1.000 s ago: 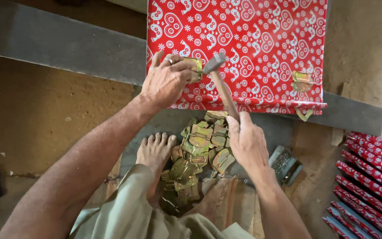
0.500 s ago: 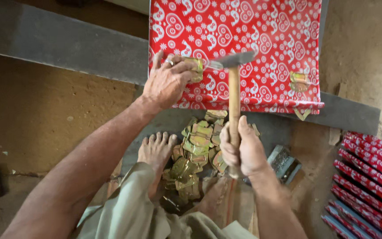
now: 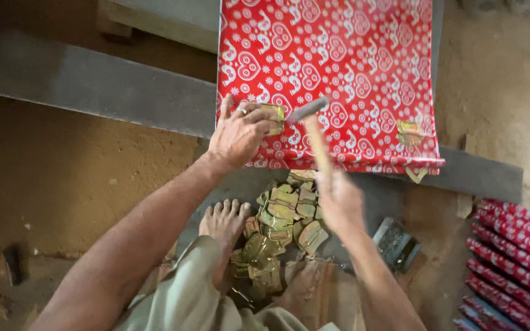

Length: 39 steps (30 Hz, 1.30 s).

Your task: The person attaches brass hinges to the corners of a red patterned board using a hammer and nails. They position each hinge, hammer the nails, and repeat the process for multiple boards.

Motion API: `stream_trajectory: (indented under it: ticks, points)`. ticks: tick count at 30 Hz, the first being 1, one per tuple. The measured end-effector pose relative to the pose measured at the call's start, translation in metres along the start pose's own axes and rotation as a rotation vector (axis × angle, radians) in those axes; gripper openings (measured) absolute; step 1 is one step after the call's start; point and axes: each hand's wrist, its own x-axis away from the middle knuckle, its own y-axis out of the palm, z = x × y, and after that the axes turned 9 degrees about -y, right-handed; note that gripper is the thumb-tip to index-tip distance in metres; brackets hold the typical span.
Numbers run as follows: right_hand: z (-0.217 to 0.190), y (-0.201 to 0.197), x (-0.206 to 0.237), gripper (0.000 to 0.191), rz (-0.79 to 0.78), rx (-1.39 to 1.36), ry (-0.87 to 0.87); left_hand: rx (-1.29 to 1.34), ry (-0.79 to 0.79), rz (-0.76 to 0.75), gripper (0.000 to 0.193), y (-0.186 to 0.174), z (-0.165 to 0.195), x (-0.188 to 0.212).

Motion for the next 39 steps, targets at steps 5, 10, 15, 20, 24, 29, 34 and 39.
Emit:
stream_trajectory:
  ticks: [5,10,15,20,24,29,34,39]
  points:
    - [0.016,-0.077,0.035,0.037,0.768,-0.546,-0.135,0.05,-0.019,-0.02,0.031,-0.001,0.001,0.001]
    - [-0.012,0.018,0.027,0.036,0.181,-0.16,-0.122,0.063,-0.027,-0.003,0.034,-0.002,0.003,0.001]
    - [0.025,-0.013,0.017,0.035,0.204,-0.177,-0.015,0.076,-0.018,0.001,0.034,-0.011,0.006,-0.003]
    - [0.015,-0.027,0.042,0.037,0.884,-0.794,-0.176,0.082,-0.045,-0.04,0.034,-0.011,0.009,-0.002]
    - [0.003,0.038,0.028,0.039,-0.012,-0.109,-0.026,0.084,-0.029,-0.015,0.032,-0.01,0.008,0.0]
    - [0.07,0.011,0.101,0.037,-0.17,-0.282,0.254,0.181,-0.08,-0.037,0.027,-0.015,-0.012,-0.004]
    - [0.119,0.019,0.195,0.031,-0.551,-0.07,0.436,0.177,-0.225,0.184,0.049,-0.026,-0.021,0.001]
    - [0.141,0.057,0.238,0.028,-0.471,-0.119,0.45,0.12,-0.244,0.134,0.041,-0.02,-0.014,0.015]
